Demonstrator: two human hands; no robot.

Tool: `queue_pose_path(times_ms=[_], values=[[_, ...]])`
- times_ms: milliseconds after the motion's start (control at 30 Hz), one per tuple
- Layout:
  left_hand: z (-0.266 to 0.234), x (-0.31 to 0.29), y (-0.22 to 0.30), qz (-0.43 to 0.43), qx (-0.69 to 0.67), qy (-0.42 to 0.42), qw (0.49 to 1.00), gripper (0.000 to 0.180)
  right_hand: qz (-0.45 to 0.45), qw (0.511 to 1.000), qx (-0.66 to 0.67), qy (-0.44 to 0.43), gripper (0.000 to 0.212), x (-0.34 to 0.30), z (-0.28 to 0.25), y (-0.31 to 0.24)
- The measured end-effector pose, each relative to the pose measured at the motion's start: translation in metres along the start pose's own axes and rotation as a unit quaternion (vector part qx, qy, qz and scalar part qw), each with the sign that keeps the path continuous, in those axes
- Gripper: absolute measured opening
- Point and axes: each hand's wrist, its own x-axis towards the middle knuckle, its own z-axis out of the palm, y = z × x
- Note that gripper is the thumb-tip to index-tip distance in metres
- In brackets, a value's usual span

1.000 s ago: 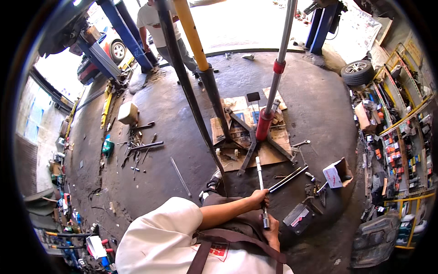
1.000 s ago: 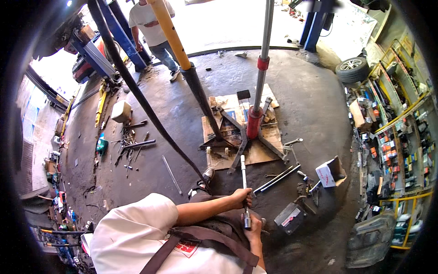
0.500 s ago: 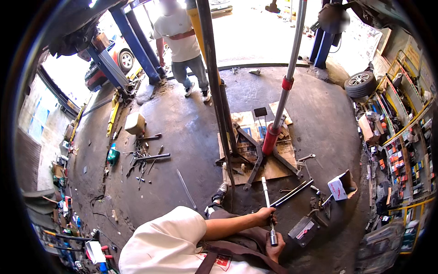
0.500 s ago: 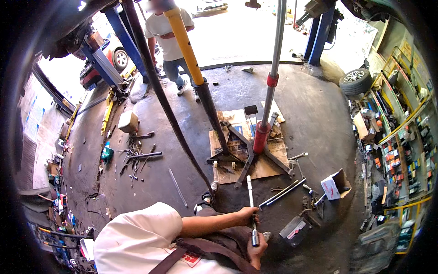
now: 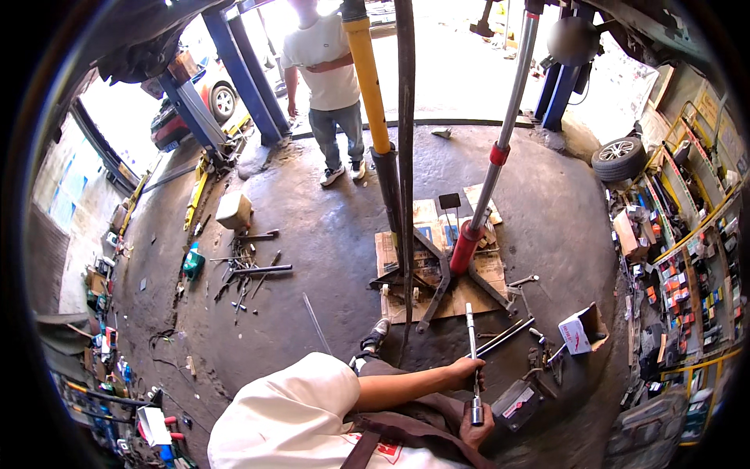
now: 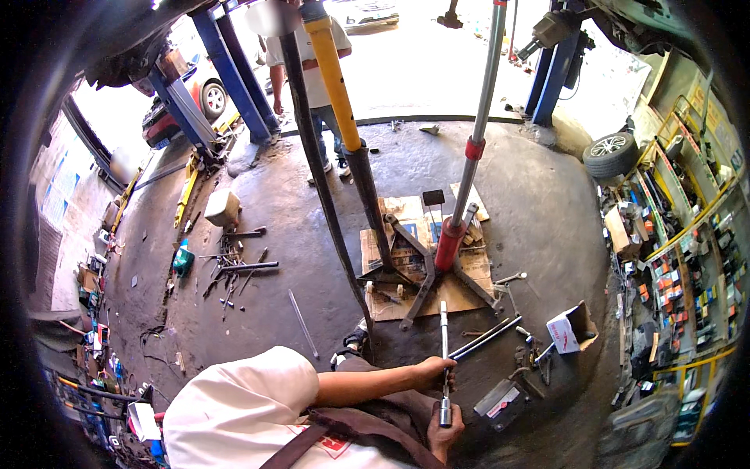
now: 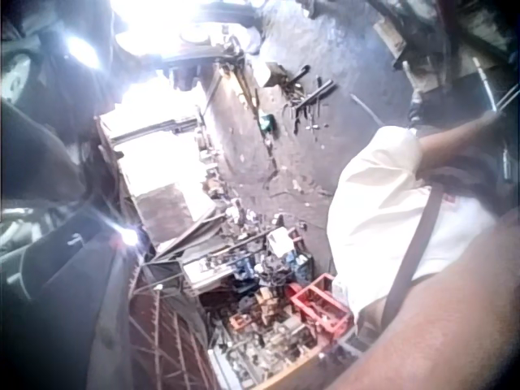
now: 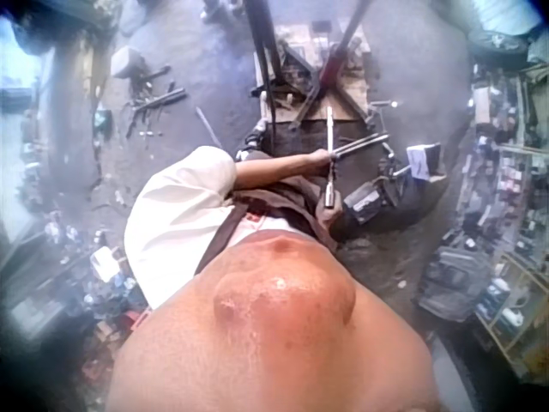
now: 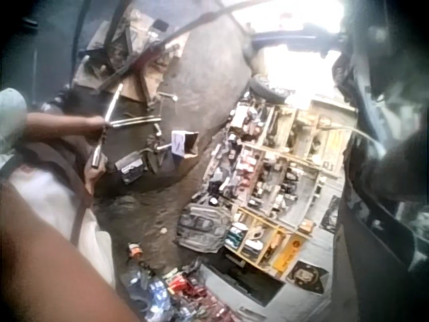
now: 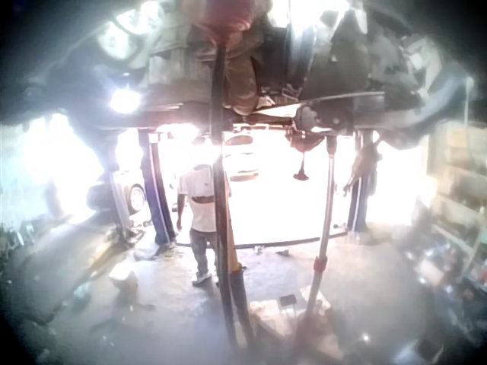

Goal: The person works under a raised car, using a socket wrench and an impact wrench to loosen and tighten bolts on the undercarriage. They switch between tools and positions to access different fasteners.

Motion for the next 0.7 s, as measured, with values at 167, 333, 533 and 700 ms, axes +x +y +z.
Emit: queue_pose_path(times_ms=[167, 333, 533, 700], values=[[0.010, -0.012, 0.007, -0.002, 0.029, 0.012, 1.000, 0.024, 0.014, 1.000, 0.006, 0.012, 0.028, 0.003, 0.001, -0.007], [0.017, -0.016, 0.009, 0.013, 0.054, 0.033, 0.998, 0.023, 0.027, 0.999, 0.021, 0.024, 0.027, 0.004, 0.001, -0.006], [0.010, -0.007, 0.009, 0.027, 0.049, -0.007, 0.998, 0.022, 0.003, 1.000, 0.012, 0.017, 0.027, 0.009, 0.000, -0.004], [0.003, 0.001, 0.008, 0.041, 0.043, -0.010, 0.998, 0.024, -0.050, 0.999, -0.001, 0.007, 0.025, 0.013, 0.002, 0.003]])
